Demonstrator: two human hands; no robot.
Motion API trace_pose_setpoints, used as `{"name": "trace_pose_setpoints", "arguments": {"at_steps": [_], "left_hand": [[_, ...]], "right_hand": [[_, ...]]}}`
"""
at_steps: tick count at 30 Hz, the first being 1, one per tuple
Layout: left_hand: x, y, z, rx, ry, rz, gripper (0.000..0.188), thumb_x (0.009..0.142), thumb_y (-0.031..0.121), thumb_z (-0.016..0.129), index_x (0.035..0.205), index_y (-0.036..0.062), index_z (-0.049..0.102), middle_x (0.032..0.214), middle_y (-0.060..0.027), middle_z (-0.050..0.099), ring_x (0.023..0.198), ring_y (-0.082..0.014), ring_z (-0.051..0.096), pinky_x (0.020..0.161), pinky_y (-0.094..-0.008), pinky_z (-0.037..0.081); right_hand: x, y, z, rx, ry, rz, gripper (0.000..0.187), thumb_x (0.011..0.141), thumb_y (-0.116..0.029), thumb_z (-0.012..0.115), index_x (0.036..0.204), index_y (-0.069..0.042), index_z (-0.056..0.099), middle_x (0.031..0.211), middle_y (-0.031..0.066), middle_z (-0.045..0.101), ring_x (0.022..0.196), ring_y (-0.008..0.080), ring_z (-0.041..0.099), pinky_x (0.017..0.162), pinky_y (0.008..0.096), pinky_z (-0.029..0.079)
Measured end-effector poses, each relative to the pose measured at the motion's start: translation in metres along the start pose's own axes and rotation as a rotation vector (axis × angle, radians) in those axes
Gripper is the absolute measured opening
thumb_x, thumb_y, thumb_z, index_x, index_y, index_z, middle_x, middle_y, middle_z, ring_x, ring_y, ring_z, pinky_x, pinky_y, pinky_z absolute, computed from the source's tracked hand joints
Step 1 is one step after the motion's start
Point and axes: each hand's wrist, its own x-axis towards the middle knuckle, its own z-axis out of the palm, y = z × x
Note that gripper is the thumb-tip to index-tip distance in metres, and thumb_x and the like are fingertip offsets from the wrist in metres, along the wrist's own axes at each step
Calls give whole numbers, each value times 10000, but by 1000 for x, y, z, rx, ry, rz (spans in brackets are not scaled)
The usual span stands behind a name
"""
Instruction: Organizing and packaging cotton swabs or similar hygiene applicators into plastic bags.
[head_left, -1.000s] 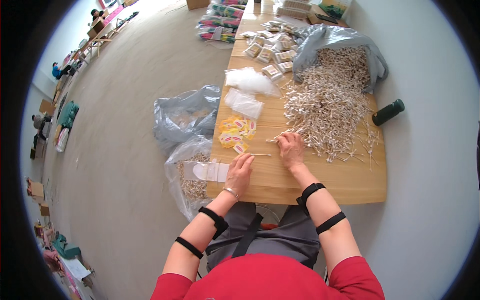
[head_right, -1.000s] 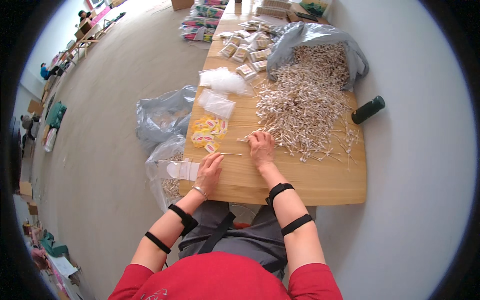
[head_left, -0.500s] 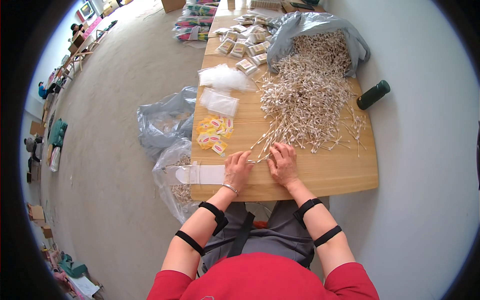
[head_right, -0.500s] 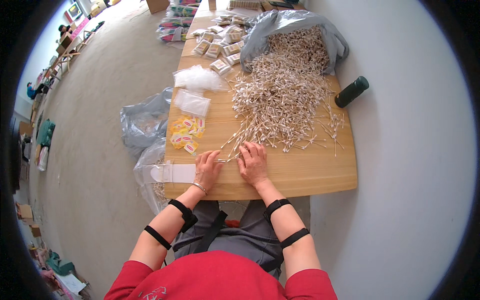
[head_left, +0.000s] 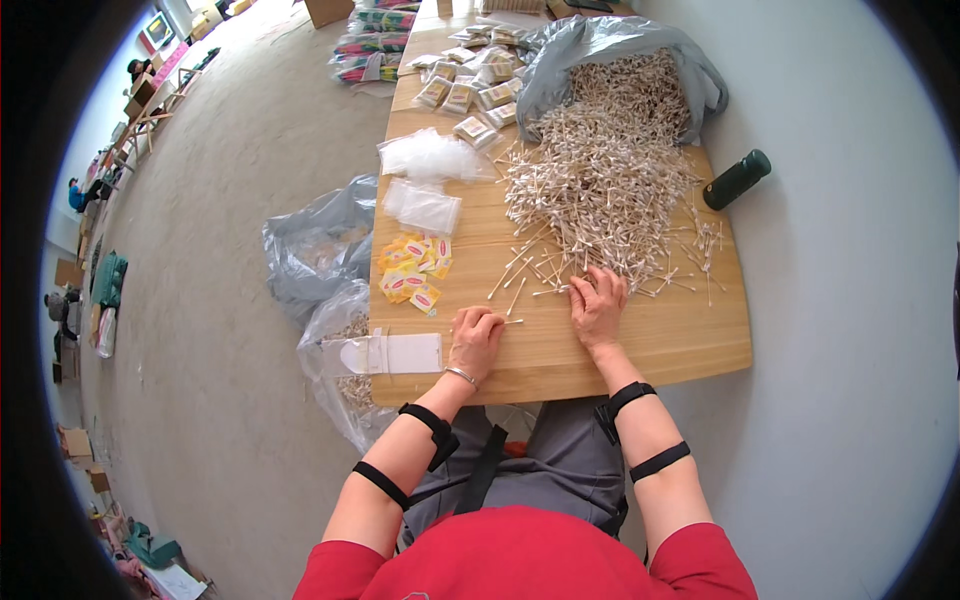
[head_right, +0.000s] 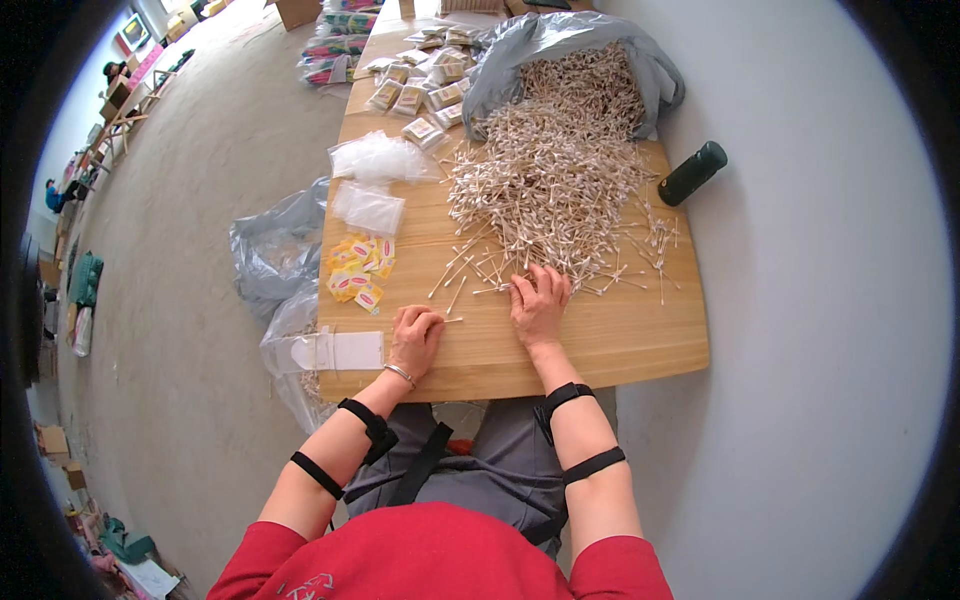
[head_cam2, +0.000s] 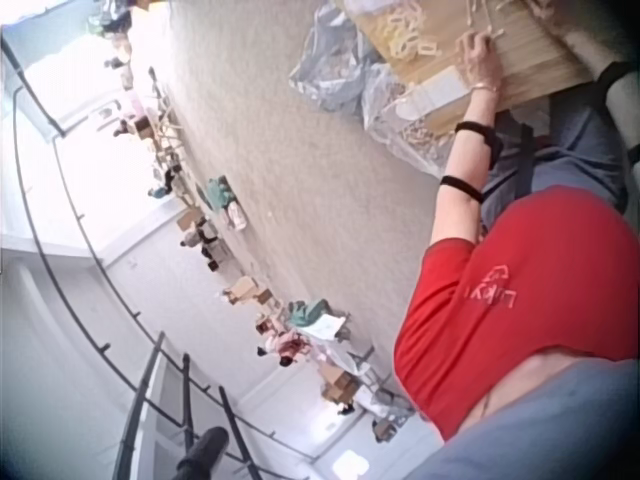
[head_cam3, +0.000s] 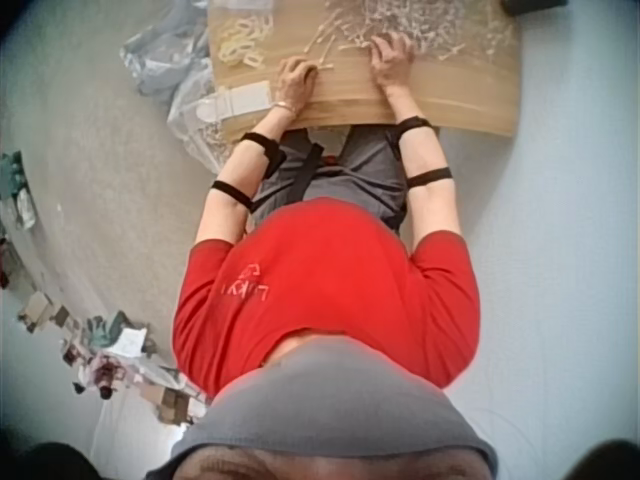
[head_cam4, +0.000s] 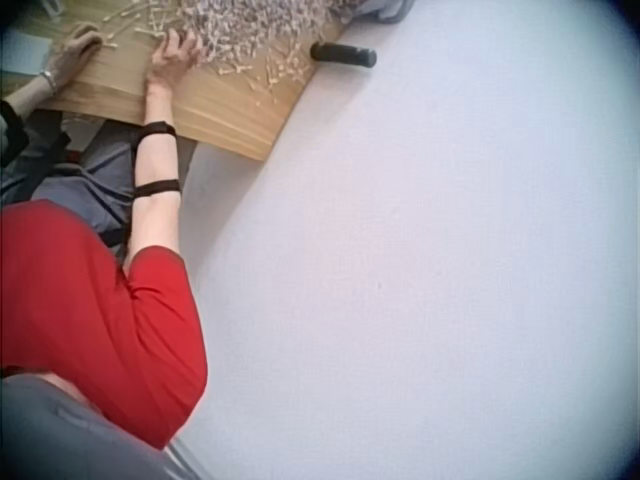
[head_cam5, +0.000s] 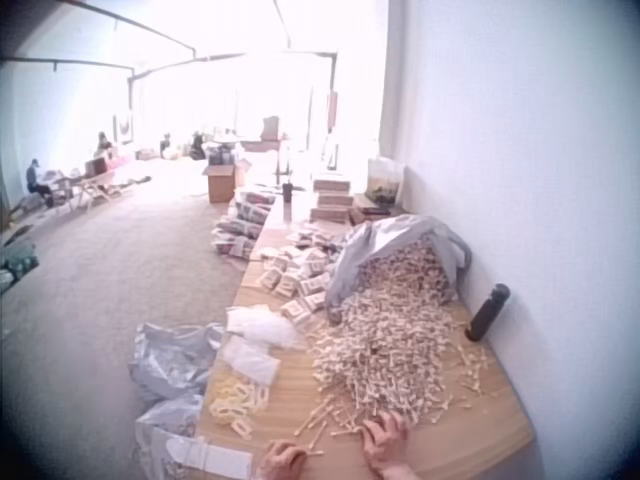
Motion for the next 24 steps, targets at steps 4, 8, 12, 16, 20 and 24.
{"name": "trace_pose_setpoints", "arguments": {"at_steps": [4, 8, 12, 16, 20, 24], "left_hand": [[-1, 1, -1, 11, -17, 34, 95, 742, 92, 685, 824, 103, 639, 916, -46, 595, 938, -265, 531, 824, -390, 409], [-2, 2, -2, 20, -10, 59, 90, 743, 91, 683, 821, 105, 638, 910, -41, 592, 931, -266, 532, 822, -393, 410], [-1, 5, -1, 9, -15, 50, 97, 737, 86, 685, 820, 104, 637, 913, -42, 589, 932, -268, 531, 827, -392, 415], [-2, 4, -1, 4, 11, 38, 116, 727, 75, 689, 826, 102, 635, 928, -50, 587, 932, -271, 530, 834, -393, 419], [-1, 2, -5, -33, -4, 40, 156, 711, 77, 713, 843, 83, 632, 944, -89, 587, 943, -294, 534, 854, -394, 420], [-2, 5, -8, -39, -9, 17, 269, 686, 71, 721, 938, 102, 629, 1000, -85, 573, 1007, -285, 515, 882, -397, 407]], "right_hand": [[-4, -29, 6, -73, -98, 89, 289, 729, -296, 699, 974, -155, 641, 1045, 15, 527, 1075, 231, 446, 949, 419, 316], [8, -68, 18, -57, -154, 192, 473, 680, -396, 724, 1044, -121, 599, 1033, 25, 523, 1029, 234, 447, 926, 419, 317], [11, -75, 27, -10, -199, 153, 424, 688, -366, 727, 1024, -131, 618, 1031, 19, 524, 1017, 229, 453, 913, 412, 319], [-5, -79, 29, 131, -240, 58, 336, 712, -285, 718, 1011, -150, 644, 1014, 23, 528, 1003, 219, 463, 898, 403, 322], [-13, -79, 25, 255, -230, -3, 303, 725, -226, 706, 1013, -151, 651, 985, 11, 540, 981, 208, 483, 904, 396, 318], [-8, -77, 25, 188, -158, 100, 277, 727, -199, 700, 996, -152, 657, 974, 8, 553, 973, 200, 496, 910, 396, 315]]}}
